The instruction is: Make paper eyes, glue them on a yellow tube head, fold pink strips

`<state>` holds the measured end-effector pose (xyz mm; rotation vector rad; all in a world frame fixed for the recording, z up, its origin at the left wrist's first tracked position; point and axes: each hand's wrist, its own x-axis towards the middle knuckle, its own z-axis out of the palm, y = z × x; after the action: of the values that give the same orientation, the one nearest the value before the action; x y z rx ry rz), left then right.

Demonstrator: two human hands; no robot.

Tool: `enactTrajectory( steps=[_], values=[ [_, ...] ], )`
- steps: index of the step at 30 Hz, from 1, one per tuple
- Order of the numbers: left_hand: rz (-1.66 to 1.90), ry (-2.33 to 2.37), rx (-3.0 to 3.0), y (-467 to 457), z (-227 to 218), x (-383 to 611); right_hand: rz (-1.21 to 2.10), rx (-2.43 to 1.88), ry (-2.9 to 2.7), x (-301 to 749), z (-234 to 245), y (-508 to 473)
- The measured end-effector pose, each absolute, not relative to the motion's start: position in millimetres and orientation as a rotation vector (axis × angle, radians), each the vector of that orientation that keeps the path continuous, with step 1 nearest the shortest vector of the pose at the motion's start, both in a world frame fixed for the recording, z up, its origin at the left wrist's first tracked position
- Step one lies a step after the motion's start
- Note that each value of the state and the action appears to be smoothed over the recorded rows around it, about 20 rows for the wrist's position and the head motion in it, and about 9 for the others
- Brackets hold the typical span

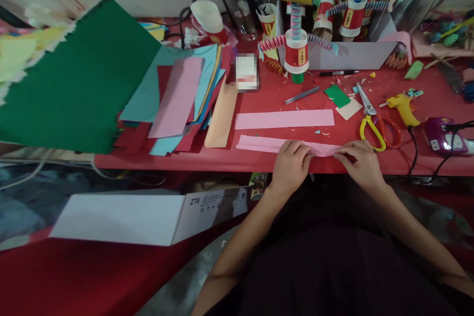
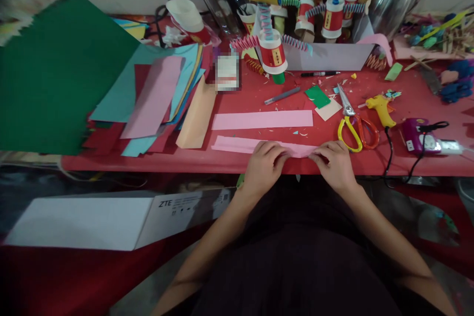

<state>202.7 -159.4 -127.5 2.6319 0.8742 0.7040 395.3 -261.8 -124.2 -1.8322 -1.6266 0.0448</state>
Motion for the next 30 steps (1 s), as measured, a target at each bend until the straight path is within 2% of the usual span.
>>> enactTrajectory(
  steps=[12, 19, 22, 30],
  values=[
    [0.595, 0.835, 2.609, -151, -135, 212, 0.007, -1.962, -1.593, 385, -124, -262],
    [0.730, 0.535, 2.869, -153, -141, 202, 0.118, -1.957, -1.565, 393, -122, -261],
    [0.670, 0.493, 2.957, -155, -139, 197, 0.149, -1.949, -1.556, 395, -123, -264],
    [0.723, 0.446, 3.026, -159, -121, 197, -0.089, -1.854, -1.938, 369, -117, -271]
  ],
)
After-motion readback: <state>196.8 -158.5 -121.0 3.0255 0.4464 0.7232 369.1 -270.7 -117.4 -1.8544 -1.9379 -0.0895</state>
